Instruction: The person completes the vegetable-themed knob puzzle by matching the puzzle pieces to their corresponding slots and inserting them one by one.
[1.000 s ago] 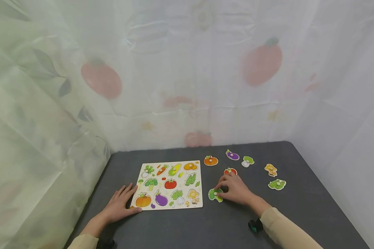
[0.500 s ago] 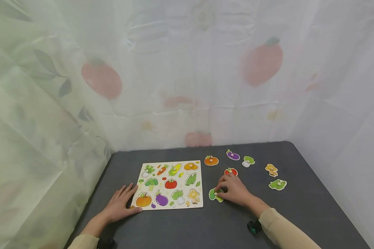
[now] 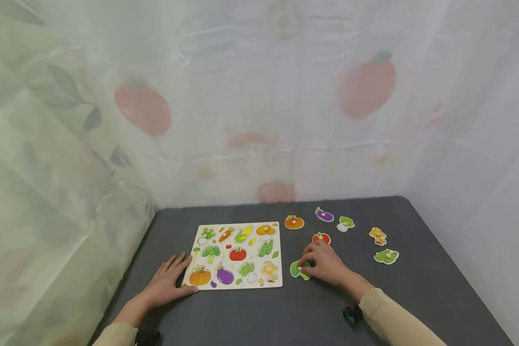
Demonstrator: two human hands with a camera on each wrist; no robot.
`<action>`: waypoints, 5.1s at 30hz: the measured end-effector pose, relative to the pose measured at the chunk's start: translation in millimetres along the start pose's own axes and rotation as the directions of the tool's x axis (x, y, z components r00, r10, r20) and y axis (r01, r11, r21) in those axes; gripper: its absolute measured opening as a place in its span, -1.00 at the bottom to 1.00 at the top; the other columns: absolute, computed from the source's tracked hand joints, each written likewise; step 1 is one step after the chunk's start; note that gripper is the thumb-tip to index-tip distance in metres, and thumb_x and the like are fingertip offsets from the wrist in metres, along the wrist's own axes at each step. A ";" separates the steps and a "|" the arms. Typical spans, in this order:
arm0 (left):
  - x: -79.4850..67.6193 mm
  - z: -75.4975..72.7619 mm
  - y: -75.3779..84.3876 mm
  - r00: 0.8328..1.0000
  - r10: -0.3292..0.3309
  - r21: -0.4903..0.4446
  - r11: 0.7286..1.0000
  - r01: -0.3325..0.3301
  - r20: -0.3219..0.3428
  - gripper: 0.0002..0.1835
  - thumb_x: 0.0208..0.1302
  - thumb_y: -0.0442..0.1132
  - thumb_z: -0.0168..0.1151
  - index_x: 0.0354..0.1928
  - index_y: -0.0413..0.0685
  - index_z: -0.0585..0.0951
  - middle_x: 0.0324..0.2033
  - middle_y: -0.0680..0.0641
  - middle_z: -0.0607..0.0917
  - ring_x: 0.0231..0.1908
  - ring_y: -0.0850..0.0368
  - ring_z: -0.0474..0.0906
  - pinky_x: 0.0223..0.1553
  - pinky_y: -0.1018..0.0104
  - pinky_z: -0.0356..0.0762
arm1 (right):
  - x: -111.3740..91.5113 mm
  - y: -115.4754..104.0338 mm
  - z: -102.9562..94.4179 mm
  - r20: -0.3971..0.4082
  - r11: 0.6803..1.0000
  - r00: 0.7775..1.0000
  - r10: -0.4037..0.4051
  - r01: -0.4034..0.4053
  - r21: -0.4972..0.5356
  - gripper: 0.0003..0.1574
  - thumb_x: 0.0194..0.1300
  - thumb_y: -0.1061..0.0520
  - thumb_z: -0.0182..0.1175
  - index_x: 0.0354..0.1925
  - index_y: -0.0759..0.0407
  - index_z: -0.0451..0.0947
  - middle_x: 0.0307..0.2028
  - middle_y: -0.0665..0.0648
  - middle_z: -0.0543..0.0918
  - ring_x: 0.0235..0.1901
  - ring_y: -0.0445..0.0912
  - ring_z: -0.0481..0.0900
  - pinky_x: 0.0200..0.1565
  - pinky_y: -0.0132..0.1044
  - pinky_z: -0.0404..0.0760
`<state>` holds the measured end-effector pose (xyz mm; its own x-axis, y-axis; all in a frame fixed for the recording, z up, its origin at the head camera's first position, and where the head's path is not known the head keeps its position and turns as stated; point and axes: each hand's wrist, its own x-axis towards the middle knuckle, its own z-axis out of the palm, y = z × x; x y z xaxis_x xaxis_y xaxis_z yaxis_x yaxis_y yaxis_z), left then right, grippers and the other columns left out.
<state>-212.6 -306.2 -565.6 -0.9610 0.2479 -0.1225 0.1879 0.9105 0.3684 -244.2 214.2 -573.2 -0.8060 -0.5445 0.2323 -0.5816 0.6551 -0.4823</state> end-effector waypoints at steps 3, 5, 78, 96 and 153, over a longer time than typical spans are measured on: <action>0.0 -0.4 0.7 1.000 0.001 0.002 1.000 -0.001 -0.003 0.21 0.05 0.53 0.33 0.61 0.00 0.20 0.56 -0.28 0.14 0.53 -0.43 -0.10 0.45 -0.42 -0.22 | 0.1 -0.4 -0.5 0.000 1.000 1.000 -0.001 0.001 -0.004 -0.87 0.21 -0.04 0.52 -0.26 -0.32 0.79 -0.18 -0.22 0.56 -0.11 -0.18 0.39 -0.08 -0.01 0.43; 0.0 -0.1 0.7 1.000 0.000 0.003 1.000 0.000 -0.002 0.21 0.05 0.53 0.33 0.61 0.00 0.20 0.56 -0.28 0.14 0.53 -0.42 -0.11 0.45 -0.42 -0.22 | 0.0 -1.0 -0.6 -0.003 1.000 1.000 -0.004 0.004 -0.004 -0.87 0.21 -0.03 0.52 -0.26 -0.30 0.79 -0.18 -0.21 0.57 -0.10 -0.18 0.39 -0.08 -0.01 0.43; -0.7 6.7 3.8 1.000 -0.004 0.016 1.000 0.004 -0.016 0.19 0.05 0.55 0.31 0.60 0.03 0.22 0.56 -0.25 0.15 0.53 -0.40 -0.09 0.46 -0.40 -0.20 | 186.3 -152.2 138.7 -0.140 0.974 0.966 0.217 -0.224 -0.036 -0.89 0.27 -0.14 0.41 -0.31 -0.21 0.80 -0.14 -0.09 0.61 -0.04 -0.06 0.37 0.02 -0.11 0.40; -1.2 13.9 -1.5 0.995 0.064 -0.011 0.998 -0.065 -0.079 0.15 0.09 0.53 0.29 0.59 0.01 0.24 0.54 -0.29 0.19 0.51 -0.45 -0.05 0.42 -0.45 -0.19 | 189.8 -161.2 146.5 -0.169 0.971 0.960 0.225 -0.236 -0.046 -0.88 0.26 -0.15 0.43 -0.31 -0.21 0.81 -0.16 -0.06 0.59 -0.08 -0.05 0.39 0.06 -0.06 0.41; -4.4 9.4 4.5 0.997 0.041 -0.053 0.998 -0.044 -0.064 0.15 0.06 0.48 0.37 0.57 -0.02 0.28 0.53 -0.32 0.20 0.50 -0.46 -0.05 0.42 -0.46 -0.21 | 186.9 -161.1 135.1 -0.091 0.976 0.976 0.197 -0.204 -0.076 -0.76 0.35 -0.15 0.34 -0.08 -0.20 0.82 -0.05 -0.03 0.63 0.01 0.01 0.42 0.04 -0.03 0.43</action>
<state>-205.6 -300.1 -572.1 -0.9637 0.2628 -0.0478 0.2189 0.8797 0.4221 -286.2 -63.9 -566.2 -0.9114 -0.3547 0.2087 -0.4116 0.7905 -0.4535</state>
